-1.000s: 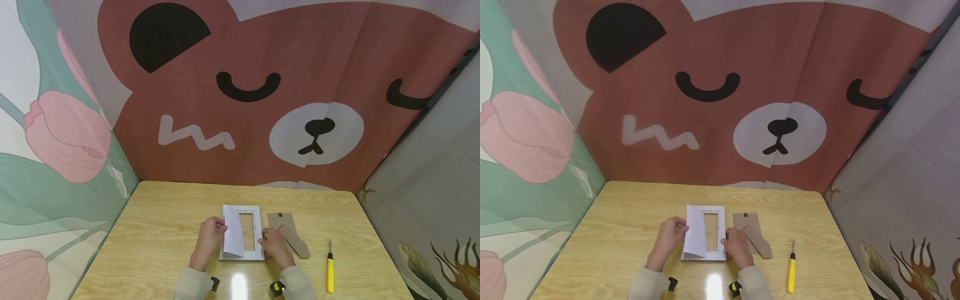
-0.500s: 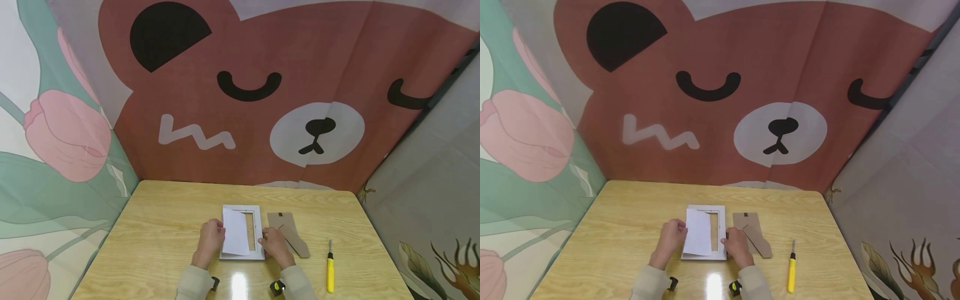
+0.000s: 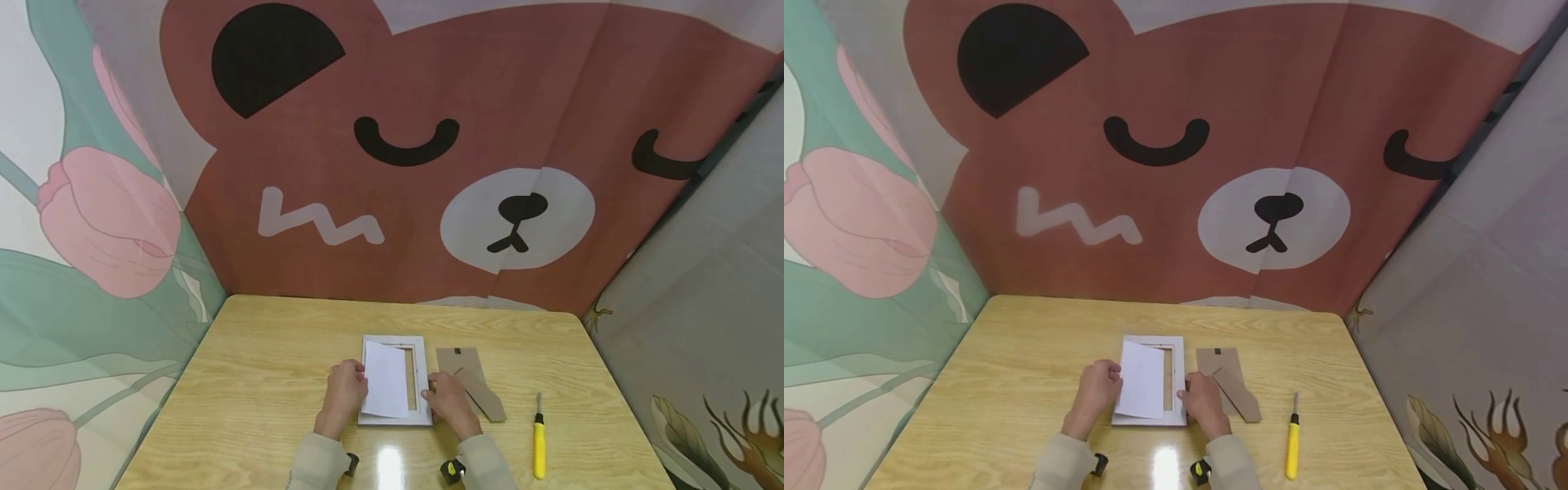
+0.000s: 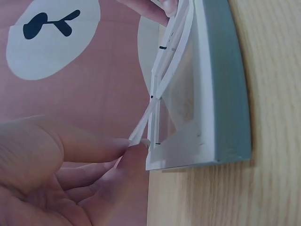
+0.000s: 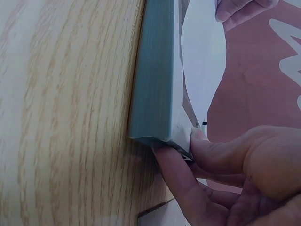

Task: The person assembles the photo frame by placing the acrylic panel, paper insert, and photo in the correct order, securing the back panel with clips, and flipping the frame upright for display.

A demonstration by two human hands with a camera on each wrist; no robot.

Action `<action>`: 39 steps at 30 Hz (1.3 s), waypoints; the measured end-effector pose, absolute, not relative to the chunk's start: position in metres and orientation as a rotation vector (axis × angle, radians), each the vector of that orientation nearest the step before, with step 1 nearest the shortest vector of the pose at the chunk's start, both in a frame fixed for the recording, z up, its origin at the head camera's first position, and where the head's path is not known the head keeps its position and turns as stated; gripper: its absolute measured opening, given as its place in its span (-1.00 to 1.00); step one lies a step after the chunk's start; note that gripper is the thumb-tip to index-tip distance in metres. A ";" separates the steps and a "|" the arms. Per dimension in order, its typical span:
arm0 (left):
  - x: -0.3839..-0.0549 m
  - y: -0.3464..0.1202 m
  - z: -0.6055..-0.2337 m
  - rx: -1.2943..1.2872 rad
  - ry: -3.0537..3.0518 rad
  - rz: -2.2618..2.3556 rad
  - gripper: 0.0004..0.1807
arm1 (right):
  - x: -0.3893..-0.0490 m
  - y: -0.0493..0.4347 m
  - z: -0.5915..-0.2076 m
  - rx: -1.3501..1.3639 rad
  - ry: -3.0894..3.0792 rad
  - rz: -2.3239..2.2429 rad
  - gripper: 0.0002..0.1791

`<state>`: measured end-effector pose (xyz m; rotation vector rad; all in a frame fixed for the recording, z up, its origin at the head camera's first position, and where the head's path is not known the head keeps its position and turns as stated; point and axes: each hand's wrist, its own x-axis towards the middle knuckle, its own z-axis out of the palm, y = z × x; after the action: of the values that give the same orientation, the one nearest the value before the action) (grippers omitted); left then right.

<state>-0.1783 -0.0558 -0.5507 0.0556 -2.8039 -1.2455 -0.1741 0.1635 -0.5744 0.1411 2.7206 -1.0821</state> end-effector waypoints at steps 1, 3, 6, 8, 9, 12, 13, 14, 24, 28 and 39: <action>-0.178 -0.055 -0.551 0.062 -2.805 -1.244 -0.89 | -0.174 0.164 -0.575 0.137 2.723 -1.081 -0.58; -0.179 -0.055 -0.551 0.074 -2.806 -1.244 -0.89 | -0.174 0.164 -0.575 0.132 2.729 -1.078 -0.58; -0.180 -0.054 -0.551 0.088 -2.809 -1.239 -0.90 | -0.174 0.164 -0.575 0.128 2.739 -1.071 -0.59; -0.180 -0.053 -0.551 0.102 -2.814 -1.246 -0.90 | -0.174 0.164 -0.575 0.130 2.742 -1.067 -0.59; -0.180 -0.053 -0.552 0.103 -2.816 -1.248 -0.90 | -0.174 0.164 -0.575 0.134 2.740 -1.066 -0.59; -0.181 -0.053 -0.552 0.123 -2.823 -1.261 -0.89 | -0.174 0.163 -0.574 0.144 2.737 -1.065 -0.58; -0.181 -0.052 -0.552 0.125 -2.823 -1.262 -0.88 | -0.174 0.163 -0.574 0.140 2.741 -1.062 -0.59; -0.181 -0.052 -0.552 0.123 -2.820 -1.258 -0.88 | -0.174 0.163 -0.574 0.143 2.741 -1.061 -0.59; -0.182 -0.052 -0.556 0.117 -2.817 -1.249 -0.84 | -0.174 0.163 -0.574 0.136 2.740 -1.065 -0.58; -0.182 -0.052 -0.556 0.086 -2.804 -1.258 -0.79 | -0.174 0.163 -0.573 0.151 2.727 -1.074 -0.57; -0.182 -0.052 -0.556 0.044 -2.785 -1.270 -0.75 | -0.174 0.163 -0.573 0.156 2.728 -1.083 -0.57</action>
<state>-0.1824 -0.0518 -0.5556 0.0442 -2.7854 -1.2704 -0.1739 0.1631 -0.5730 0.1556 2.7277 -1.0830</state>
